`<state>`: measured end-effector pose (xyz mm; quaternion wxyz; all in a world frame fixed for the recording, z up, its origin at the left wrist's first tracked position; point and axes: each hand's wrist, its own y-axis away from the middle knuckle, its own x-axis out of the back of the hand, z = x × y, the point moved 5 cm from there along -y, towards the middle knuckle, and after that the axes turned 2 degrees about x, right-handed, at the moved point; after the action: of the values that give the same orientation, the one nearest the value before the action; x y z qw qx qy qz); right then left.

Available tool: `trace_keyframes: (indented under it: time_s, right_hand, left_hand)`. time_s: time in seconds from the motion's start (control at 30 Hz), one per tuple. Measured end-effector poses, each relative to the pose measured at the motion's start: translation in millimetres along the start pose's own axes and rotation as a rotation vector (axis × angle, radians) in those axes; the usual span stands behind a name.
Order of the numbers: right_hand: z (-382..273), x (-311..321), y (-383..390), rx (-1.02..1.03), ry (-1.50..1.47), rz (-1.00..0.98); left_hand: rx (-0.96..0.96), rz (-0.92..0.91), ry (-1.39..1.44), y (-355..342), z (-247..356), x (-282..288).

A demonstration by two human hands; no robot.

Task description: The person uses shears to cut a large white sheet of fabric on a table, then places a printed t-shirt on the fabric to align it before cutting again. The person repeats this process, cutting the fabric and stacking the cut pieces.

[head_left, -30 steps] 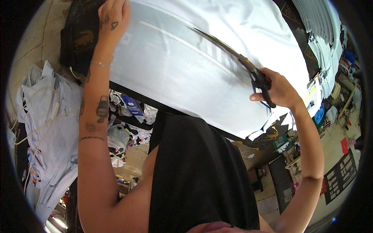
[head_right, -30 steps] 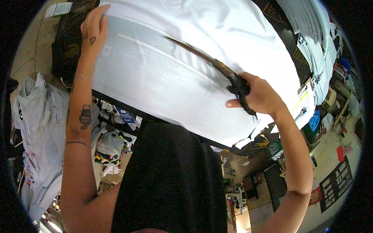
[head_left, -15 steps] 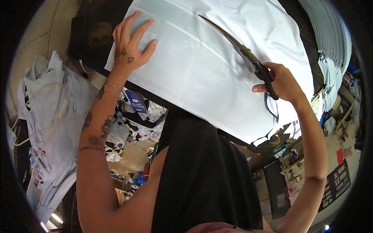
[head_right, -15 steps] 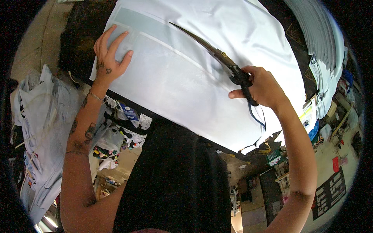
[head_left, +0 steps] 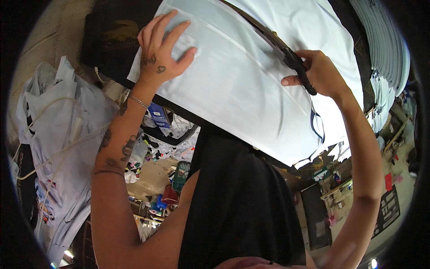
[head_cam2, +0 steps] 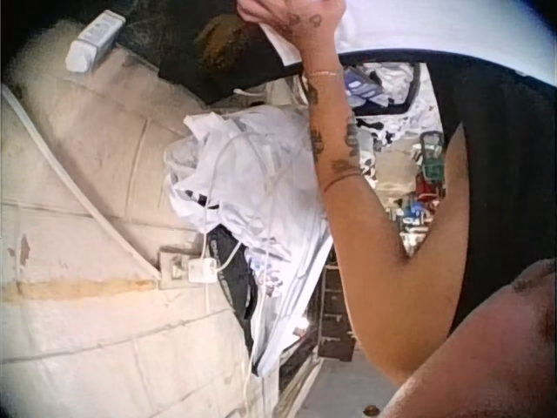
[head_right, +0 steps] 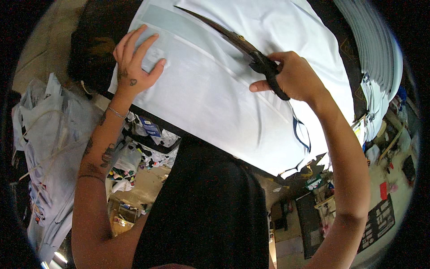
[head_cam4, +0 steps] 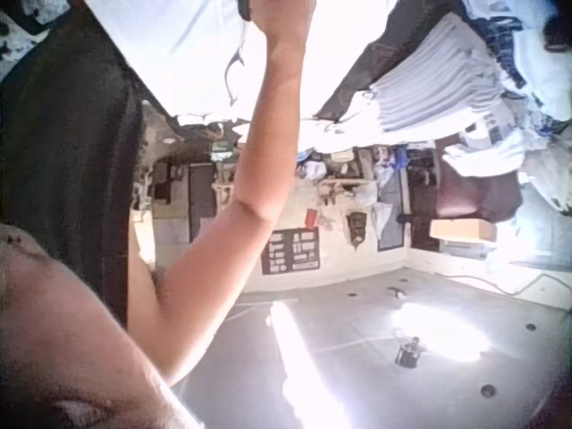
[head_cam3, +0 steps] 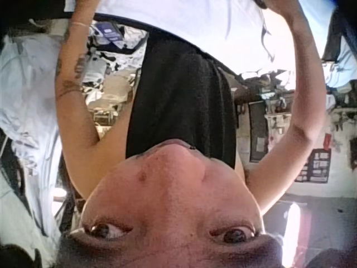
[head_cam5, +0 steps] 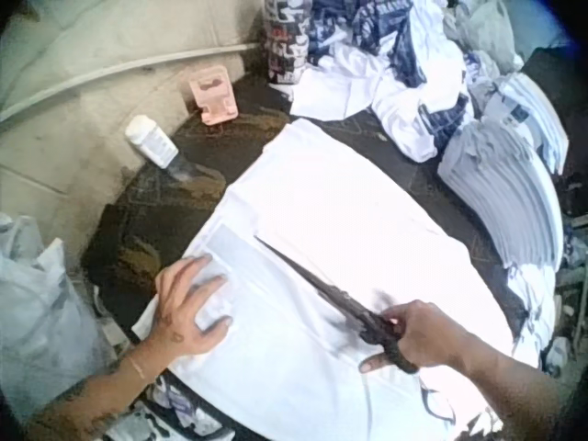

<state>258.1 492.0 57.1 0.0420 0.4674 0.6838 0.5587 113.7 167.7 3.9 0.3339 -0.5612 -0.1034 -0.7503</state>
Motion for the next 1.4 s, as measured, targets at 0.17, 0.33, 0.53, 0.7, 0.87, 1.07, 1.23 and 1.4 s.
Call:
trace_keyframes:
  time_s: [0.17, 0.33, 0.53, 0.7, 0.87, 1.07, 1.23, 1.4]
  right_hand:
    - [-24.8, 4.9, -12.3, 0.205, -0.043, 0.039]
    - [-34.9, 7.6, -29.3, 0.214, 0.069, 0.082]
    - [-62.6, 14.0, -51.7, 0.141, 0.105, 0.003]
    - [-33.7, -6.6, -3.1, 0.219, -0.032, 0.260]
    - [85.7, -152.8, 172.3, 0.129, -0.566, 0.476]
    - [157.1, -360.5, 350.2, -0.321, -0.865, 0.700]
    - [142.5, -425.3, 423.3, -0.343, -1.256, 1.062]
    - [103.9, -449.1, 463.1, -0.080, -1.387, 1.349]
  left_hand:
    - [0.004, 0.030, 0.001, -2.1, 2.1, 1.8]
    - [0.014, 0.039, 0.015, 2.7, 0.1, 0.6]
    - [-0.014, 0.008, 0.014, 6.8, 3.1, 1.0]
    - [-0.001, -0.006, 0.084, 1.9, 5.9, 9.9]
    - [0.307, -0.250, -0.093, -12.4, -3.0, -1.3]
    - [0.411, -0.084, -0.174, -110.3, 163.5, -99.2]
    - [-0.434, -0.324, 0.751, -48.9, 463.5, -128.6]
    - [-1.342, -0.667, 1.063, 131.8, 564.1, -71.2]
